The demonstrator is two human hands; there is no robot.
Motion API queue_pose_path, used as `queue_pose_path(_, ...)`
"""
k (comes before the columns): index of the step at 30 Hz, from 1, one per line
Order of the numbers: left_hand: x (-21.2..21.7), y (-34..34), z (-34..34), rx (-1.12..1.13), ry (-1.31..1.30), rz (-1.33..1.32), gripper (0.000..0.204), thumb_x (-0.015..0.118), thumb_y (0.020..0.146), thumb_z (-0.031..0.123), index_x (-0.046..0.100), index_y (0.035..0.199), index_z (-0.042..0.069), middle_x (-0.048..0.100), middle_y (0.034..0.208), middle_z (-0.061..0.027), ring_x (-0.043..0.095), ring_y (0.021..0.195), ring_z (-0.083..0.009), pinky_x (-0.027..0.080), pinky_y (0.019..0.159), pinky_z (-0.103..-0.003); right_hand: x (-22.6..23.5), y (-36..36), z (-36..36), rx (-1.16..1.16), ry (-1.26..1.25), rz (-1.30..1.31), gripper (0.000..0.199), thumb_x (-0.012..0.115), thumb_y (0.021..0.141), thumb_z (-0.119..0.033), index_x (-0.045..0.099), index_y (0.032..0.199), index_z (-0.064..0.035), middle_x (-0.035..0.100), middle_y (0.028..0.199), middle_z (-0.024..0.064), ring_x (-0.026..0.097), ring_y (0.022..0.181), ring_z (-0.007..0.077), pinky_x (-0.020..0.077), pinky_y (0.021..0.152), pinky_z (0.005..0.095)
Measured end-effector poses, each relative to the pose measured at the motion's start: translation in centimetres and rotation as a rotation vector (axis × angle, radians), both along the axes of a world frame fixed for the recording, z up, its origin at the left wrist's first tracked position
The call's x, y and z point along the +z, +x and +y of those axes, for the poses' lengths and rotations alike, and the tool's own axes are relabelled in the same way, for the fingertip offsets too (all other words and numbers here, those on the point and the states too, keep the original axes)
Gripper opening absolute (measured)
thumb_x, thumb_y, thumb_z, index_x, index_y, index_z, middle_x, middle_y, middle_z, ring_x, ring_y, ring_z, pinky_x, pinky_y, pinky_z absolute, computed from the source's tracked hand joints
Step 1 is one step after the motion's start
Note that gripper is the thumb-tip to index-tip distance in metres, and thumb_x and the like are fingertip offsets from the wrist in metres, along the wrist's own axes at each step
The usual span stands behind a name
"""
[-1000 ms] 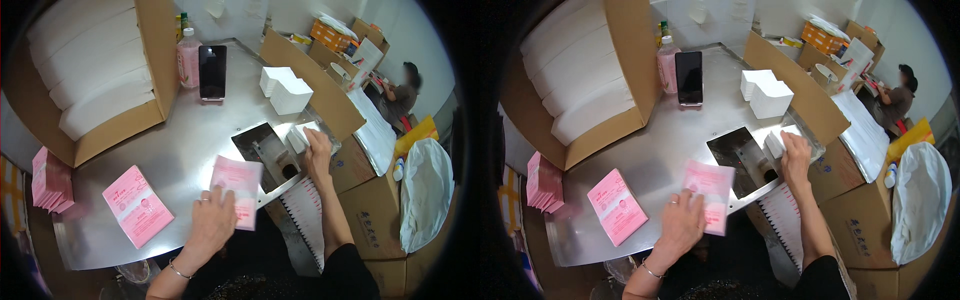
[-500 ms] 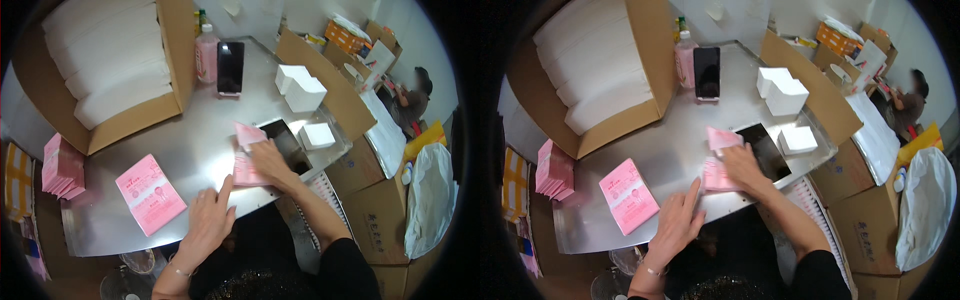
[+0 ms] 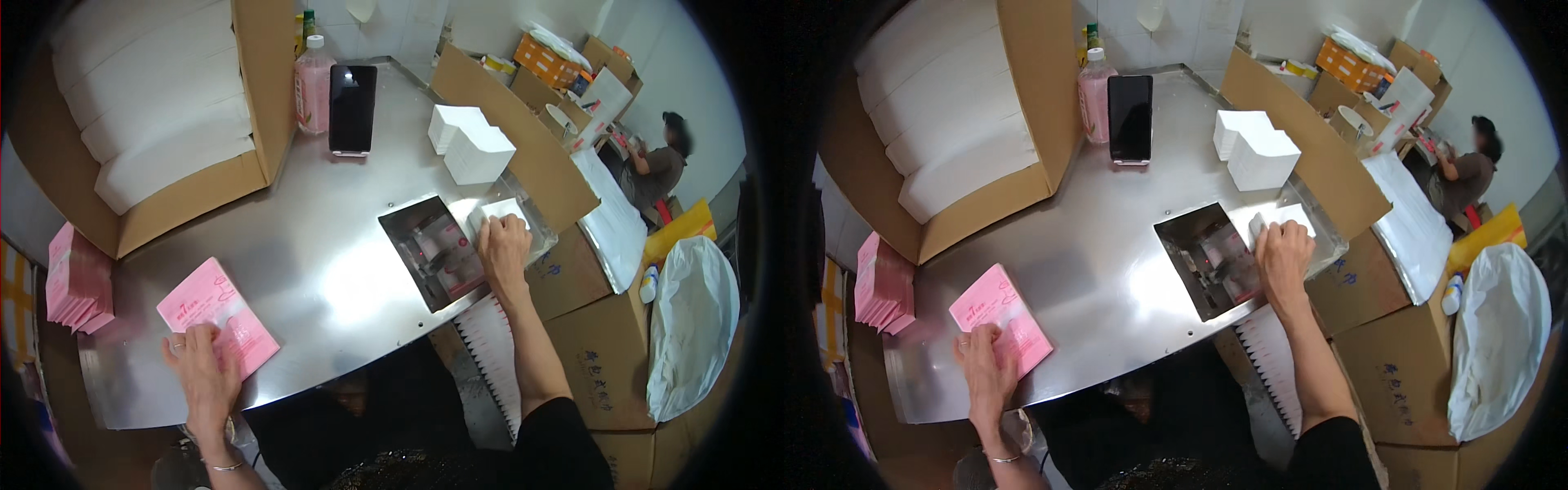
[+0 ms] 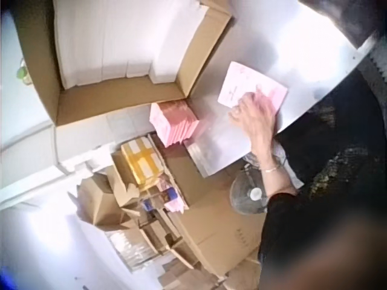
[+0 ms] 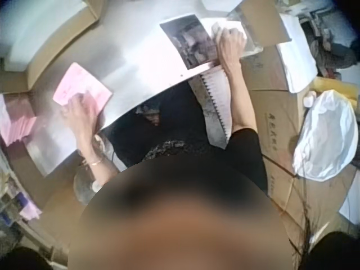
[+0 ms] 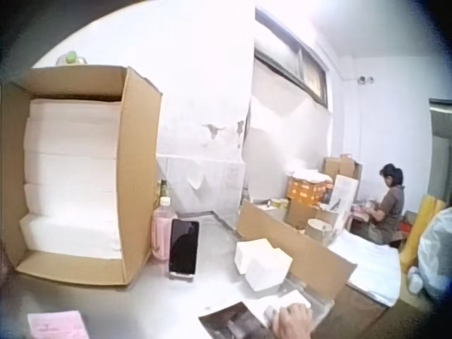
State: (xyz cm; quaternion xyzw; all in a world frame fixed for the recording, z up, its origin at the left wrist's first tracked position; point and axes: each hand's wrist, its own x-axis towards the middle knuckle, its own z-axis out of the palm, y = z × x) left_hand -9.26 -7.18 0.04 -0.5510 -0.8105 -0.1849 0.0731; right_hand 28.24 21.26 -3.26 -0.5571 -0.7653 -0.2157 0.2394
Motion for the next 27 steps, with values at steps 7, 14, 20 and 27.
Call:
queue_pose_path(7,2.3,4.2,3.0,-0.288,0.245,-0.269,0.017,0.062,0.081,-0.001,0.057,0.097,0.002,0.055,0.091,-0.0147,0.054,0.082,-0.0349,0.043,0.072,-0.046,1.3,0.5,-0.3,0.190,-0.041,0.236,0.021,0.059,0.086,-0.003,0.069,0.104,0.0013,0.063,0.100,0.0179,0.060,0.095,0.0353,0.0473,0.079,0.0457)
queue_pose_path(14,-2.7,11.7,8.0,-0.670,0.268,-0.352,0.050,0.075,0.071,0.019,0.060,0.115,0.001,0.055,0.125,-0.0255,0.054,0.116,-0.0429,0.044,0.080,-0.046,1.5,-6.6,-9.0,0.813,-0.078,0.167,0.042,0.062,0.081,-0.004,0.061,0.123,0.0007,0.064,0.117,0.0219,0.063,0.109,0.0391,0.0497,0.098,0.0536)
queue_pose_path(20,-1.6,12.5,7.6,-0.442,0.117,-0.117,0.079,0.081,0.064,0.035,0.054,0.130,0.002,0.040,0.149,-0.0270,0.038,0.137,-0.0462,0.039,0.094,-0.052,1.0,-10.2,-10.9,0.736,-0.324,-0.126,0.021,0.063,0.082,-0.014,0.062,0.098,-0.0006,0.060,0.094,0.0167,0.064,0.088,0.0300,0.0289,0.112,0.0670)
queue_pose_path(27,-2.7,10.1,8.4,-0.334,0.132,-0.070,0.056,0.072,0.075,0.030,0.062,0.125,0.008,0.047,0.145,-0.0185,0.041,0.134,-0.0441,0.035,0.101,-0.054,3.2,-9.6,-10.5,0.939,-0.223,0.218,0.043,0.068,0.073,0.001,0.064,0.116,-0.0001,0.068,0.107,0.0173,0.065,0.093,0.0369,0.0497,0.084,0.0491)
